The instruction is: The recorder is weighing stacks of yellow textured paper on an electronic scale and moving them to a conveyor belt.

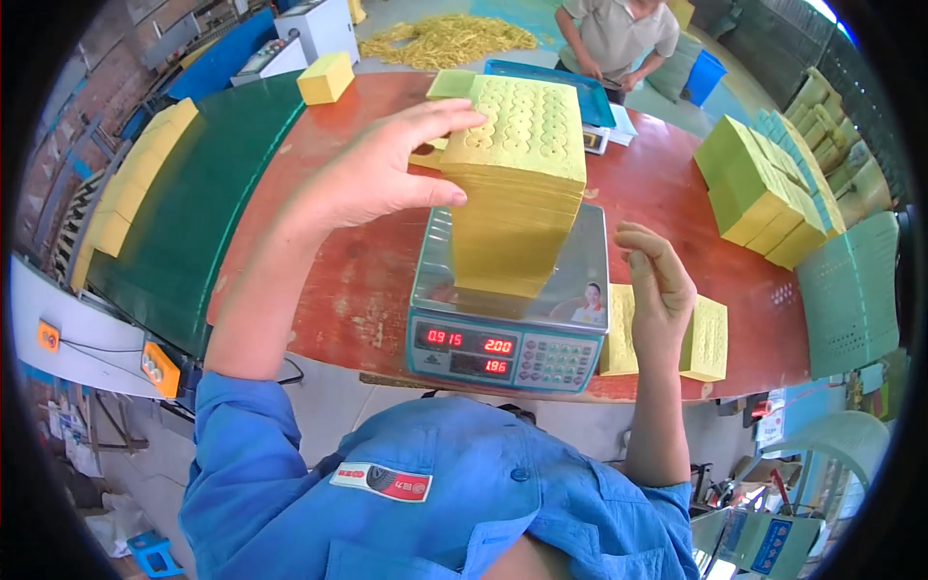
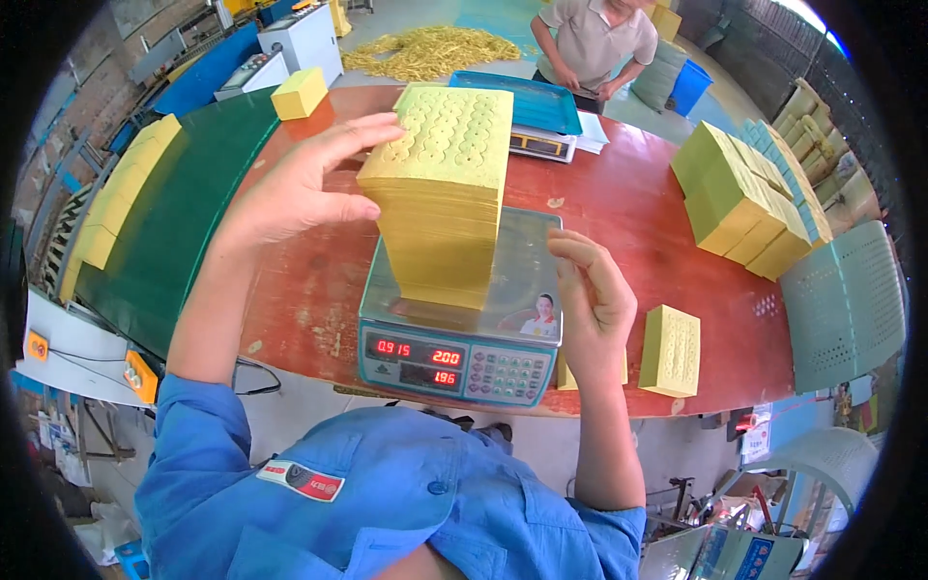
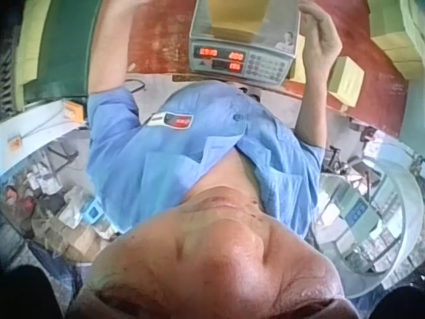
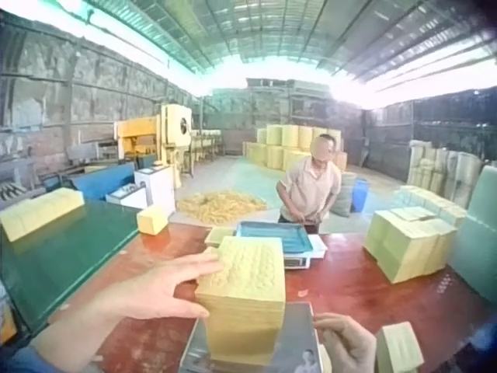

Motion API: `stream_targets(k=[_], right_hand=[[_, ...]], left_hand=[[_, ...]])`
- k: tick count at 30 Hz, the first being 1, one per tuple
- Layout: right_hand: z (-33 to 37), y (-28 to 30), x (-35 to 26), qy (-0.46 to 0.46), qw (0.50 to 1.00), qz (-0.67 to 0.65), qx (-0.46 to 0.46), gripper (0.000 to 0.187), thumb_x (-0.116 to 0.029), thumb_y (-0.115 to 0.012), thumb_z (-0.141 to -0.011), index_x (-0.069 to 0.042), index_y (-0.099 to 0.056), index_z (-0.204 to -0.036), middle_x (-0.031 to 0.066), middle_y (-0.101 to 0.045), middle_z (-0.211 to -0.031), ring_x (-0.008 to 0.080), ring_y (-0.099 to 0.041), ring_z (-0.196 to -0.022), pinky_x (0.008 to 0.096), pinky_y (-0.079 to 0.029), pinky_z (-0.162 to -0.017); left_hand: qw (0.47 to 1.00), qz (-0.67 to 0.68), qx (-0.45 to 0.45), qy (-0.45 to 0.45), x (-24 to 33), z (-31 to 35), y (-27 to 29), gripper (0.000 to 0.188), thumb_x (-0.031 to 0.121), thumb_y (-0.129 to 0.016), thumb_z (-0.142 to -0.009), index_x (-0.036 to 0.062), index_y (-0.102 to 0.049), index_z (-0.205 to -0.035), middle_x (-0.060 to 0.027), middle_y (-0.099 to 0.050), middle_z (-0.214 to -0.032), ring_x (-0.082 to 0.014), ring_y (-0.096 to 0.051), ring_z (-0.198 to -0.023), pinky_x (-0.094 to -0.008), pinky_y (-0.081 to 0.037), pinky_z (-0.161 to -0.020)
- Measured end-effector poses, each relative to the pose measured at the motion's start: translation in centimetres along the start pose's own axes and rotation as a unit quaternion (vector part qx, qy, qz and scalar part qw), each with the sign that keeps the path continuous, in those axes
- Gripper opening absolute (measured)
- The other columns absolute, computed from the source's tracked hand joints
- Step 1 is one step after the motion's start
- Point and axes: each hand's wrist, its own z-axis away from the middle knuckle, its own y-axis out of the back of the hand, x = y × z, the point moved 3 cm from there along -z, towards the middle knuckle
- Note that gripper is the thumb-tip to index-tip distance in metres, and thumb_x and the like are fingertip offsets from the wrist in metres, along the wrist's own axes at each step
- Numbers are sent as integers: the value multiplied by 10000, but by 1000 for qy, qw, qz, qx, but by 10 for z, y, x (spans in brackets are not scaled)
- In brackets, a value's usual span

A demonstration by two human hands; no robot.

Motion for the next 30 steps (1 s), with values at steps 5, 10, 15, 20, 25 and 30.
stream_targets(k=[5, 10, 15, 20, 25, 30], right_hand=[[4, -2, 5, -5, 1000, -14, -15, 158, 22, -530, -937, 27, -656, -1032, 94, -667, -1123, 131, -600, -1033, 268, -463, -921], [10, -10, 8, -27, 999, -25, -26, 176, 4, -502, -958, 28, -662, -1027, 101, -654, -1135, 122, -588, -1007, 257, -468, -881], [16, -10, 10, -52, 997, -55, -26, 173, 6, -506, -957, 27, -662, -1029, 94, -656, -1134, 110, -585, -975, 247, -470, -865], [18, -8, 14, -31, 998, -48, -10, 145, 2, -538, -952, 5, -661, -1027, 79, -662, -1125, 89, -588, -914, 227, -480, -758], [21, -5, 17, -16, 1000, -17, -5, 145, 5, -534, -948, 4, -663, -1012, 77, -667, -1113, 101, -600, -935, 237, -480, -789], [23, -5, 19, -36, 999, -36, -1, 150, 16, -527, -945, 7, -663, -1007, 70, -670, -1103, 97, -597, -931, 235, -479, -794]], left_hand=[[998, 54, 16, 25, -4, 4, -3, 601, -6, -700, -777, 53, -540, -1353, -101, -389, -1503, -218, -486, -1277, -352, -459, -1026], [995, 100, 16, 19, -3, -1, 1, 499, -43, -667, -806, 38, -590, -1293, -90, -450, -1460, -180, -527, -1220, -332, -482, -994], [990, 130, 36, 44, -4, -3, 2, 350, -24, -636, -857, 23, -647, -1203, -89, -562, -1356, -165, -595, -1128, -304, -497, -947], [994, 103, 40, 18, -6, -8, 7, 291, -17, -581, -894, 18, -662, -1171, -85, -584, -1329, -161, -590, -1144, -293, -489, -950], [997, 60, 39, 6, -9, -10, 5, 364, -80, -517, -867, 27, -654, -1187, -79, -584, -1329, -161, -581, -1165, -298, -474, -978], [994, 23, 64, -84, -4, -4, -2, 460, -115, -510, -812, 45, -621, -1228, -67, -561, -1355, -184, -563, -1210, -319, -456, -1019]])
